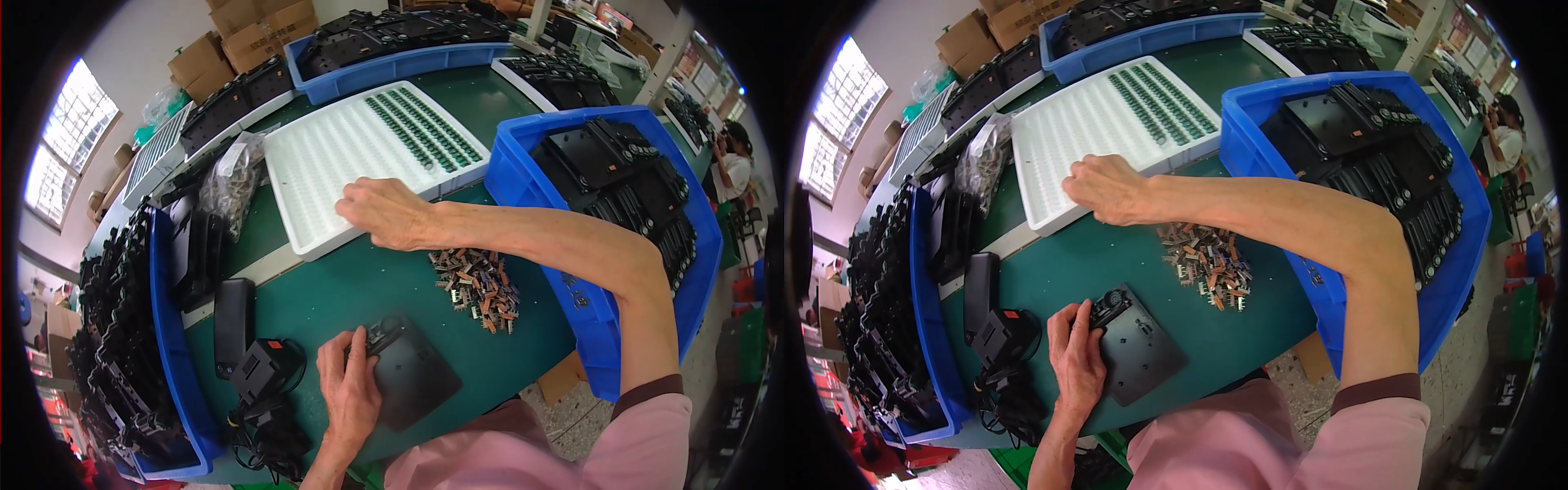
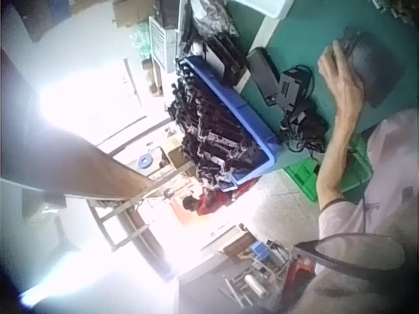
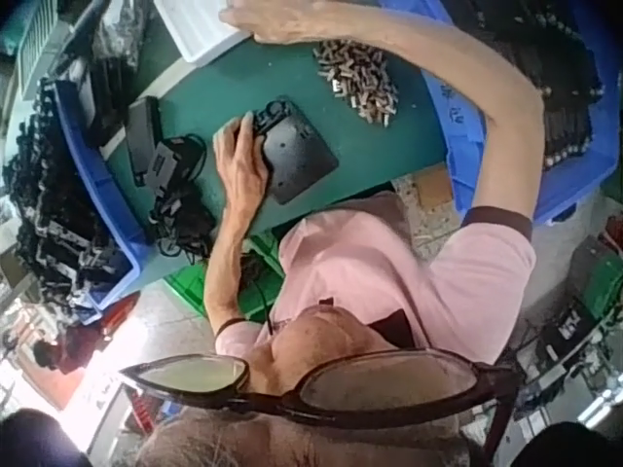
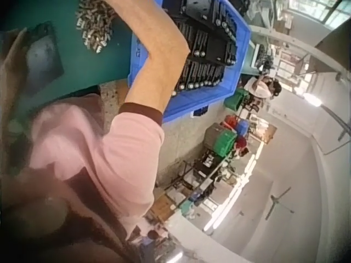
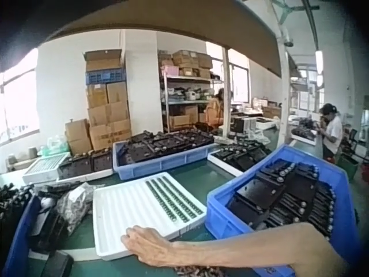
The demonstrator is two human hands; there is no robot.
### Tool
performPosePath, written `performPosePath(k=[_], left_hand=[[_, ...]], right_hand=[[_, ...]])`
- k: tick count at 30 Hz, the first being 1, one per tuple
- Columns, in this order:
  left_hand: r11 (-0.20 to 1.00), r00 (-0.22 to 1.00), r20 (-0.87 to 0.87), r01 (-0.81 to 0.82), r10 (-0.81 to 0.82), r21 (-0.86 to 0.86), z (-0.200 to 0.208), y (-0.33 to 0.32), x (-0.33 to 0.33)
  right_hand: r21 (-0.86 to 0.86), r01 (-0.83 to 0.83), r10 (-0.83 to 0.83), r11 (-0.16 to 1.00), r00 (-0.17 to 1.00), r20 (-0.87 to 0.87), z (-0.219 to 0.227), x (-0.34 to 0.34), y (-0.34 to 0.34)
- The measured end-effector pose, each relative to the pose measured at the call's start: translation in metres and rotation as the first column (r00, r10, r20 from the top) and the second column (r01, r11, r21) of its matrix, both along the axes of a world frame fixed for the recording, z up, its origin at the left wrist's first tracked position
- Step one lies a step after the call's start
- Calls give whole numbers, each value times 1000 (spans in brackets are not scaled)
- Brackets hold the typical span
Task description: The person picks up a green component and a metal contact, inserts them into a plastic housing, and places the assembly into a blue bin, repeating the process several times.
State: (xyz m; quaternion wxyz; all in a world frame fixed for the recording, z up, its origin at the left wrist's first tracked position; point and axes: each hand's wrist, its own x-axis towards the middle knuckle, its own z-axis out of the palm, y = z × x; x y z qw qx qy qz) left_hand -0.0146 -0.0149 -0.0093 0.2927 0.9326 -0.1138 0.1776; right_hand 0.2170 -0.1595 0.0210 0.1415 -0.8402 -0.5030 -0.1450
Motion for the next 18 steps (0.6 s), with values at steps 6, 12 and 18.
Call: performPosePath(k=[6,12,18], left_hand=[[1000,1000,-8,-8,8,16,1,-4,1],[1000,1000,-22,-20,20,1,0,-1,-4],[1000,1000,-10,-7,6,-11,0,-1,-4]], right_hand=[[6,2,-2,1000,1000,-8,-5,-3,22],[-54,-75,73,996,997,-39,-5,-31,25],[-111,-173,173,979,985,-9,3,-27,14]])
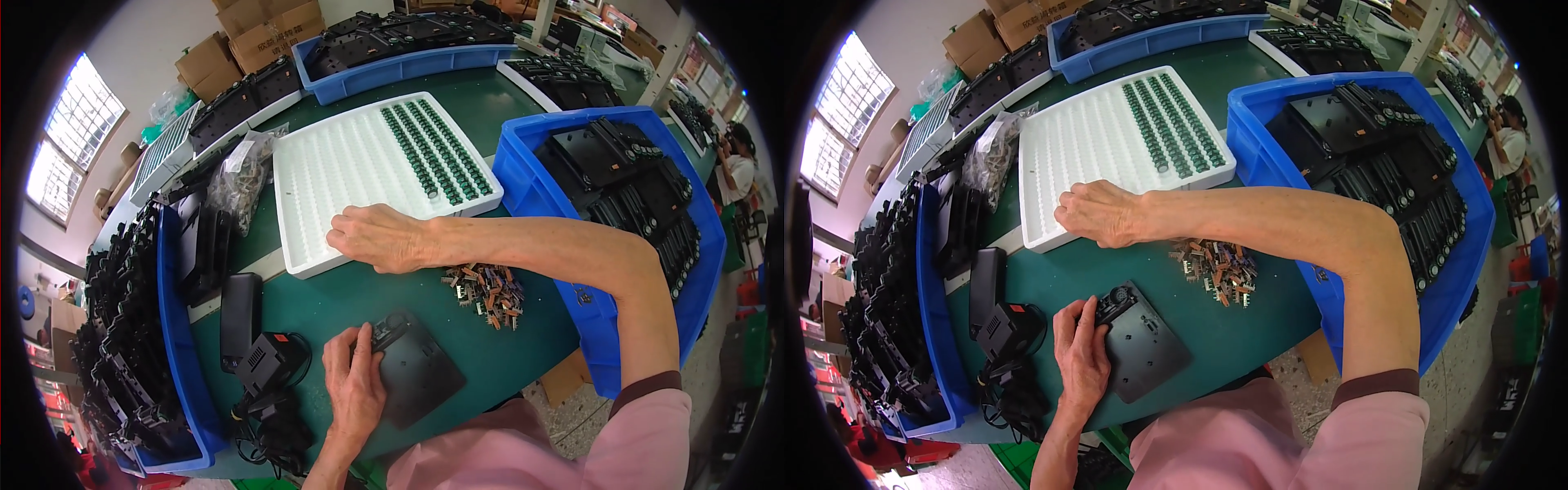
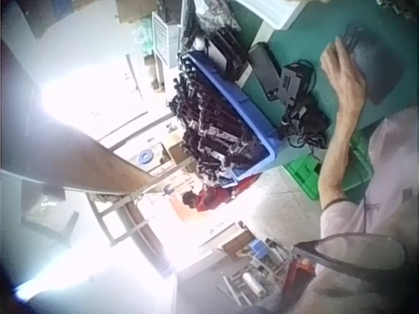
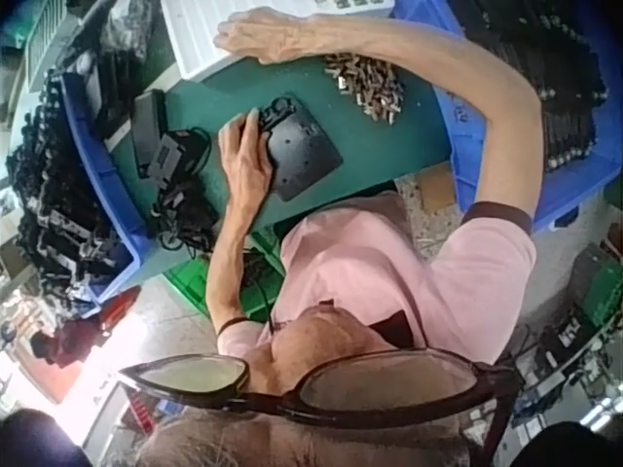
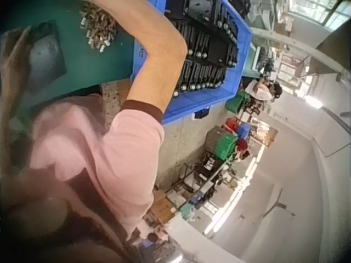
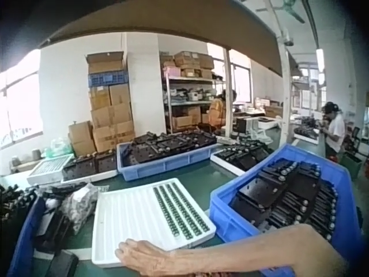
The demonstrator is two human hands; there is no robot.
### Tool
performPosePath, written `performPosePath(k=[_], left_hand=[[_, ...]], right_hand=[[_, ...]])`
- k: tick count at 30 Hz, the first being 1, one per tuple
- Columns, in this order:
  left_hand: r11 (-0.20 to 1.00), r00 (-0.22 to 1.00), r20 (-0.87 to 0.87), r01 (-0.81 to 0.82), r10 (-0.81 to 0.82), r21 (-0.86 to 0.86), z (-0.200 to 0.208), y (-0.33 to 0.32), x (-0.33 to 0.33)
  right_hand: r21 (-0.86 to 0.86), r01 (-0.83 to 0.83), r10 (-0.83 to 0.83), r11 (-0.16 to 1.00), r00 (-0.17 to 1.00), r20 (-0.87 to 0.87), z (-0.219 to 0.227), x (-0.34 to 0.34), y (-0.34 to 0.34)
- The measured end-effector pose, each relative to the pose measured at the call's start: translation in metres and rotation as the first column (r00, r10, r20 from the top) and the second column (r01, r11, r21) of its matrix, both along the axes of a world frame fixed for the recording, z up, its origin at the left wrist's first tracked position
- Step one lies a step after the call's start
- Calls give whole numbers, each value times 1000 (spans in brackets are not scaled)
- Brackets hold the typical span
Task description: The person picks up a green component and a metal contact, inserts them into a plastic housing, and places the assembly into a blue bin, repeating the process several times.
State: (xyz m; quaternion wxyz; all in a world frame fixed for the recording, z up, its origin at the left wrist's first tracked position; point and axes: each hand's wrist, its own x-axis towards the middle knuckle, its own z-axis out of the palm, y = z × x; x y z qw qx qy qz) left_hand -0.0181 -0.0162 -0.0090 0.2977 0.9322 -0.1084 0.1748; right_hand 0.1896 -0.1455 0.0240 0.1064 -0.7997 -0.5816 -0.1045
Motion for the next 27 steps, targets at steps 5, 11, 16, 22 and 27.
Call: performPosePath(k=[5,11,16,22,27], left_hand=[[1000,1000,3,1,-1,-3,-1,2,2],[1000,1000,12,-5,5,3,0,2,4],[1000,1000,22,6,-5,-12,0,1,3],[999,999,44,17,-15,-38,-1,1,1],[999,999,49,16,-14,-47,-3,3,2]], right_hand=[[-43,-37,38,998,999,22,3,2,0],[-38,-31,33,999,999,41,6,1,-2],[50,89,-92,995,994,61,-3,-8,-5],[-85,-36,38,996,999,31,6,-5,-7],[-98,-91,92,991,996,11,17,-1,-8]])
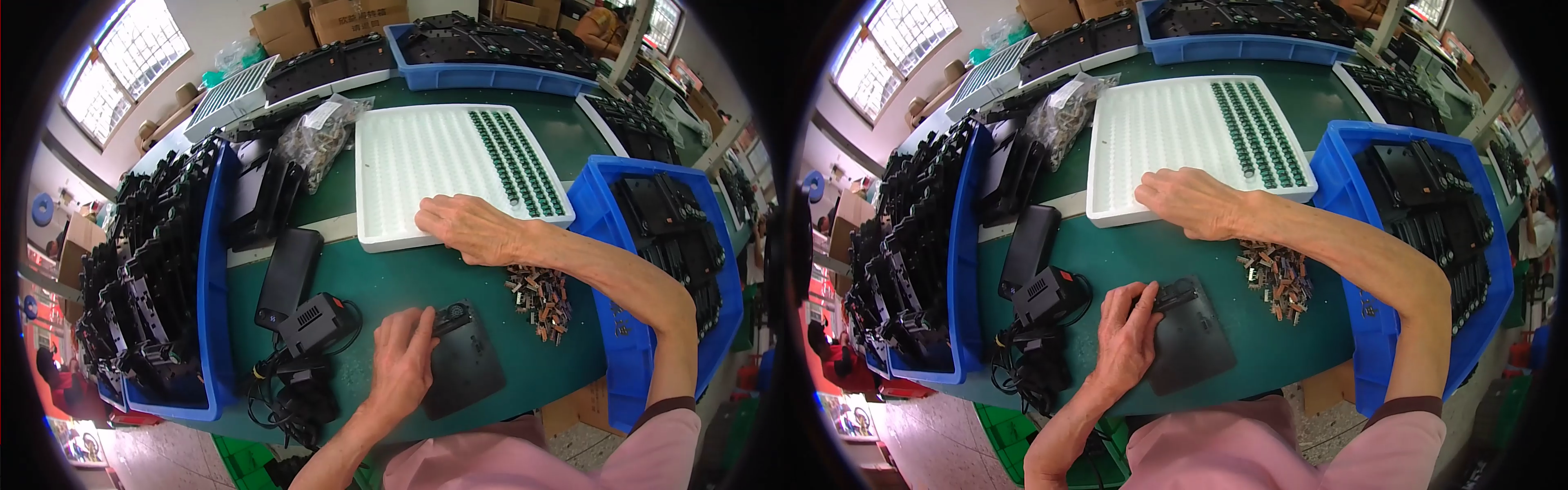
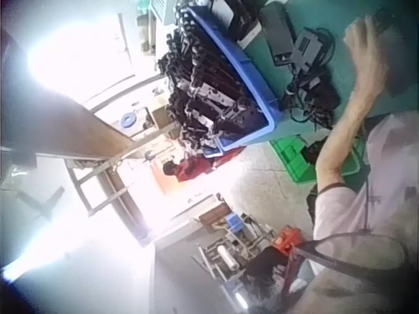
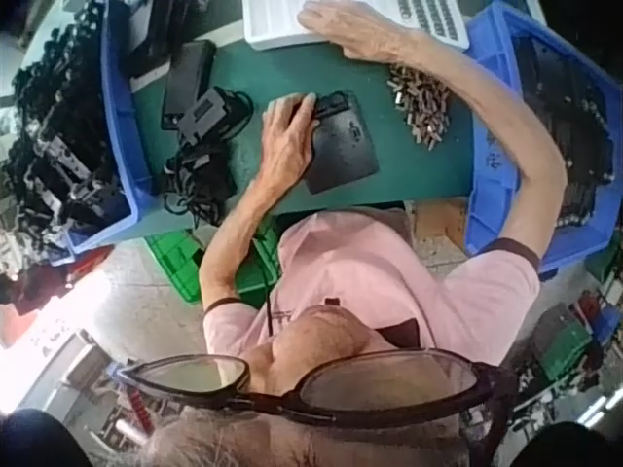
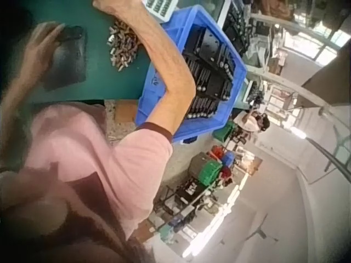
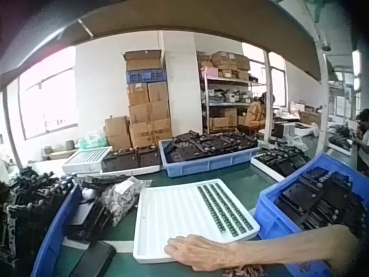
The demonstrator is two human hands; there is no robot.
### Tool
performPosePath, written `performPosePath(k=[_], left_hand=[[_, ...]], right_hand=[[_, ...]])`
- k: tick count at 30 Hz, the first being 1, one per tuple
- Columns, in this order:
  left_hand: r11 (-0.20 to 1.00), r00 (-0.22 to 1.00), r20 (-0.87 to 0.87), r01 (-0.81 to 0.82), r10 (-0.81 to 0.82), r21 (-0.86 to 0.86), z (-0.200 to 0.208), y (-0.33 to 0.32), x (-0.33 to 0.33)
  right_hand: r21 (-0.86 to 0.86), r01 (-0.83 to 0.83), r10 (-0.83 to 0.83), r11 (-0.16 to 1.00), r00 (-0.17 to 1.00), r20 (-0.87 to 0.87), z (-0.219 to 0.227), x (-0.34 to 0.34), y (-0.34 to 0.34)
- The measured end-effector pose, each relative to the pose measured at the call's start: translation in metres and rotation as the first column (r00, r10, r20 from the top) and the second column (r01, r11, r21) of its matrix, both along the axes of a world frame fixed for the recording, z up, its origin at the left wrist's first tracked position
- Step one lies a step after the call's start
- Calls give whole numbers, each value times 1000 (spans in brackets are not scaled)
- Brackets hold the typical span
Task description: The person picks up a green component and a metal contact, inserts them into a plastic housing, and places the assembly into a blue bin, repeating the process several times.
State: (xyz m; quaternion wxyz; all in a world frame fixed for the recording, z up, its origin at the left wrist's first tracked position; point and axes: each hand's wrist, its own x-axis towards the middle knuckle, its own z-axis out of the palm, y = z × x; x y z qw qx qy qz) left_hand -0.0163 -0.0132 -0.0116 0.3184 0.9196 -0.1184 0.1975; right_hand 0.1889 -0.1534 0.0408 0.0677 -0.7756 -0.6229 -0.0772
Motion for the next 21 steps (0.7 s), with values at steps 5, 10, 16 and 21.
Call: performPosePath(k=[5,10,16,21], left_hand=[[1000,1000,15,6,-5,-21,0,1,2],[999,1000,21,-14,15,-41,-3,3,1],[997,1000,-18,8,-10,-75,-1,2,-1],[996,1000,-16,10,-12,-90,3,-2,-2]], right_hand=[[-17,24,-25,1000,1000,-10,-1,5,7],[-49,236,-239,970,915,-324,32,14,26],[93,447,-154,890,486,-860,36,84,122],[-5,662,-208,750,228,-951,5,136,207]])
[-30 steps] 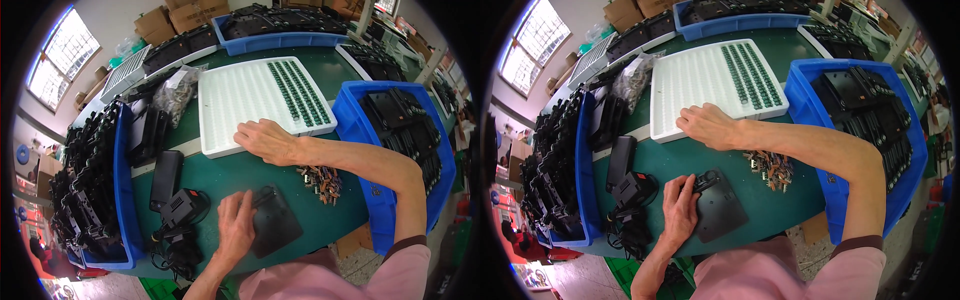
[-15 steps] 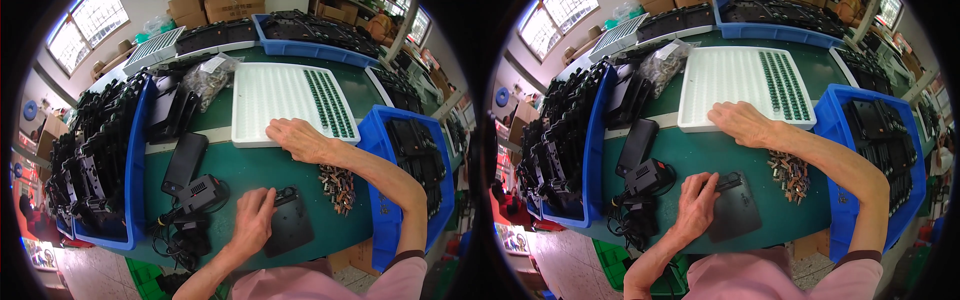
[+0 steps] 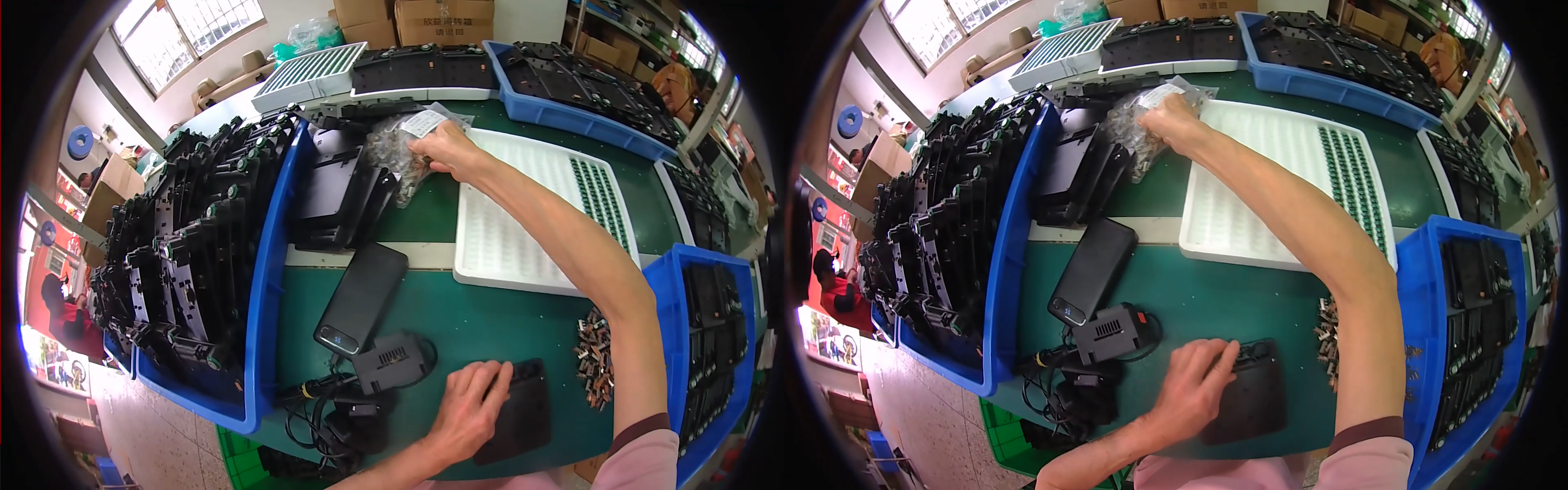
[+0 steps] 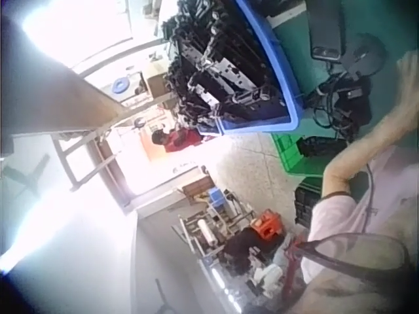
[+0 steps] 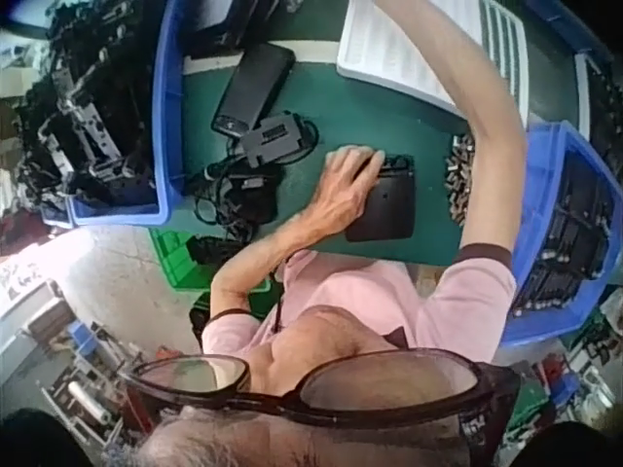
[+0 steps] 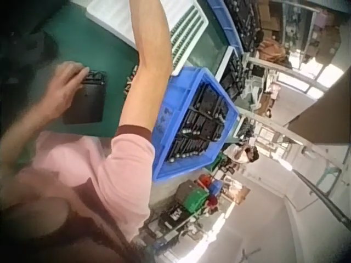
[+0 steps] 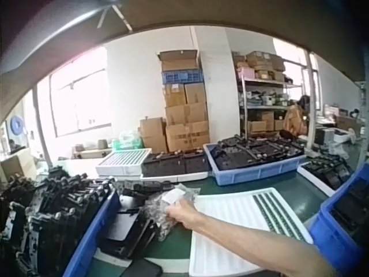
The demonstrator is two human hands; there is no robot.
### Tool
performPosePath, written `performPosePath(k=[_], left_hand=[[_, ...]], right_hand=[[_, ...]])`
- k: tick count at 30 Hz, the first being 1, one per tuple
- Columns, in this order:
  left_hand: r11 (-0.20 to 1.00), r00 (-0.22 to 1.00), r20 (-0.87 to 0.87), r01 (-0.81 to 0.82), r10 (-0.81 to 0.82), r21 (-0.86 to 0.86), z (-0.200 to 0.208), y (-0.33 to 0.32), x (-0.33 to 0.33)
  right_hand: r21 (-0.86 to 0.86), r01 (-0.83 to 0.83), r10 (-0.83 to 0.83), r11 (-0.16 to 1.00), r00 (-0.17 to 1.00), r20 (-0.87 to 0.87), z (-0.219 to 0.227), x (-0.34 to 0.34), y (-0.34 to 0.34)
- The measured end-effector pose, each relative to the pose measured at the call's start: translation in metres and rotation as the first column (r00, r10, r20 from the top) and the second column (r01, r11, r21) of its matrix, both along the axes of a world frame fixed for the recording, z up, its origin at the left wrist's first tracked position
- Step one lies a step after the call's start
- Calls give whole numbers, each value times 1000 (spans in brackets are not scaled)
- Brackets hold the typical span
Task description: The person picks up a green component and a metal contact, inserts them into a plastic housing, and places the assembly into a blue bin, repeating the process several times.
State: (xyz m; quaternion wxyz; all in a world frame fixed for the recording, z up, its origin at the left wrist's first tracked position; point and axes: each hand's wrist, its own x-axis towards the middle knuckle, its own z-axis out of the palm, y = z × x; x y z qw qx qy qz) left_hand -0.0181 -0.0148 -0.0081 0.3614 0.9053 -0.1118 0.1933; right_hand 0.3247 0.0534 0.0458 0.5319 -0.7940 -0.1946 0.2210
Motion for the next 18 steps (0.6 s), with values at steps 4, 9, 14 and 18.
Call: performPosePath(k=[4,9,14,18], left_hand=[[1000,1000,-8,-11,11,1,-2,5,-1],[1000,1000,-12,-2,2,1,-1,4,2],[1000,999,-37,1,-1,8,-2,3,1],[1000,1000,-25,-1,2,19,1,0,2]], right_hand=[[-209,-144,202,967,936,288,-3,7,11],[-63,171,-142,983,934,326,-43,20,42],[-85,367,-306,926,865,399,-26,-7,54],[-23,257,-220,966,868,446,-30,26,51]])
